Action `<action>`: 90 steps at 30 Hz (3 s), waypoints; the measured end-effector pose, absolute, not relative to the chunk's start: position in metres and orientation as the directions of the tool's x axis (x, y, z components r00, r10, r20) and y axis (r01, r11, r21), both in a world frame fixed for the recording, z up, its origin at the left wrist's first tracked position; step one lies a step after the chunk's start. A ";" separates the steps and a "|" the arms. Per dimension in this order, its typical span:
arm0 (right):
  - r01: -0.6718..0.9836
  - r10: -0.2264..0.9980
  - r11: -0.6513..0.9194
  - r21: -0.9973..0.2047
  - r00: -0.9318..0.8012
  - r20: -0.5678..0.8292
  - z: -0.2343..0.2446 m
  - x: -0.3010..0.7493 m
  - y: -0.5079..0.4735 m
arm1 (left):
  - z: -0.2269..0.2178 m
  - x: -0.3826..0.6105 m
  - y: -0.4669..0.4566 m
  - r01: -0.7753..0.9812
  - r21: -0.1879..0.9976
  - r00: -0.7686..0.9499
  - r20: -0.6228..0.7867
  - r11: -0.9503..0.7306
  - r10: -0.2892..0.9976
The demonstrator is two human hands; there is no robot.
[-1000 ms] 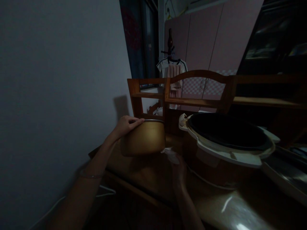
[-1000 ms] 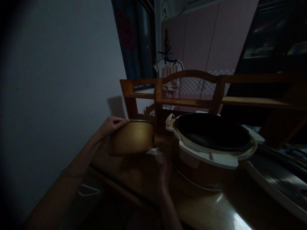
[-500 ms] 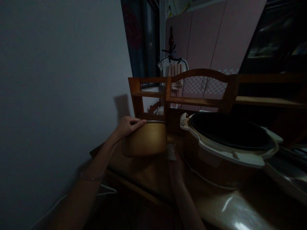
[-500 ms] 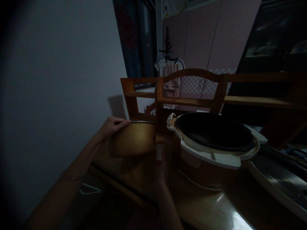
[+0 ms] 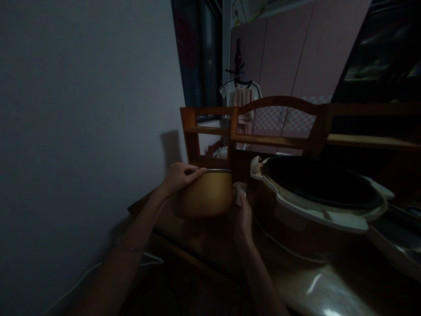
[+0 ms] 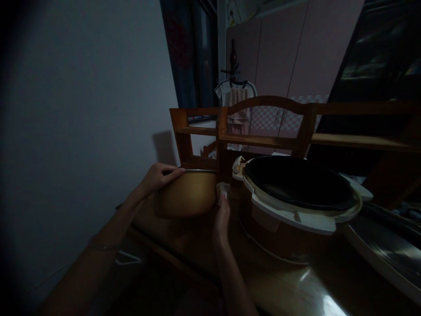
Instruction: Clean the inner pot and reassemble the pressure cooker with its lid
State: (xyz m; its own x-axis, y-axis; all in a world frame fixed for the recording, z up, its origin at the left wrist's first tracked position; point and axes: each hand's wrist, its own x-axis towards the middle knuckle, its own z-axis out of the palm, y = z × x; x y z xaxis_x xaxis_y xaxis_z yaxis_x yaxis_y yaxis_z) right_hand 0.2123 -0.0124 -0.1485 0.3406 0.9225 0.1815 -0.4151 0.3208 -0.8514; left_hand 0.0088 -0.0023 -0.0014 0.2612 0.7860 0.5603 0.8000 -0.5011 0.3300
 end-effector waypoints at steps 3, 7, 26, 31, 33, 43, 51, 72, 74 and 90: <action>-0.455 0.940 0.288 -0.843 0.304 0.157 -0.137 0.210 -0.012 | -0.002 0.010 -0.002 0.806 0.331 0.244 0.570 -0.492 0.784; -0.462 0.937 0.323 -0.826 0.279 0.210 -0.130 0.206 -0.025 | -0.003 0.009 -0.001 0.812 0.337 0.222 0.575 -0.476 0.787; -0.398 0.943 0.314 -0.862 0.237 0.234 -0.128 0.201 -0.012 | -0.004 0.005 -0.001 0.812 0.341 0.206 0.592 -0.473 0.779; -0.416 0.941 0.310 -0.855 0.260 0.215 -0.126 0.203 -0.017 | -0.005 0.007 -0.001 0.810 0.360 0.178 0.602 -0.464 0.778; -0.425 0.946 0.289 -0.858 0.262 0.189 -0.129 0.204 -0.018 | -0.004 0.009 0.000 0.813 0.358 0.167 0.612 -0.459 0.773; -0.317 0.926 0.196 -0.928 0.372 0.069 -0.128 0.201 -0.046 | -0.006 0.011 0.012 0.838 0.344 0.144 0.609 -0.423 0.780; -0.295 0.929 0.256 -0.921 0.338 0.150 -0.112 0.203 -0.077 | -0.002 0.014 0.008 0.816 0.361 0.145 0.627 -0.451 0.765; -0.213 0.933 0.328 -0.920 0.223 0.282 -0.112 0.211 -0.043 | -0.002 0.016 0.001 0.859 0.294 0.183 0.590 -0.420 0.787; -0.171 0.937 0.313 -0.934 0.218 0.274 -0.111 0.210 -0.045 | -0.002 0.017 0.001 0.864 0.286 0.182 0.591 -0.415 0.786; -0.226 0.880 0.346 -0.911 0.415 0.231 -0.114 0.215 -0.062 | -0.002 0.018 0.005 0.873 0.284 0.173 0.579 -0.396 0.797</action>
State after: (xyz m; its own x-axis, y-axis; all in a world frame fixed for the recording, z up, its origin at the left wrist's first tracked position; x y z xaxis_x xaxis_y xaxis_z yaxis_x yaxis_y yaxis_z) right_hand 0.2147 -0.0621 -0.1139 0.4150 0.8800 0.2309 -0.2263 0.3457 -0.9106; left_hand 0.0178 0.0049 -0.0018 0.1726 0.7968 0.5790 0.8733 -0.3957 0.2842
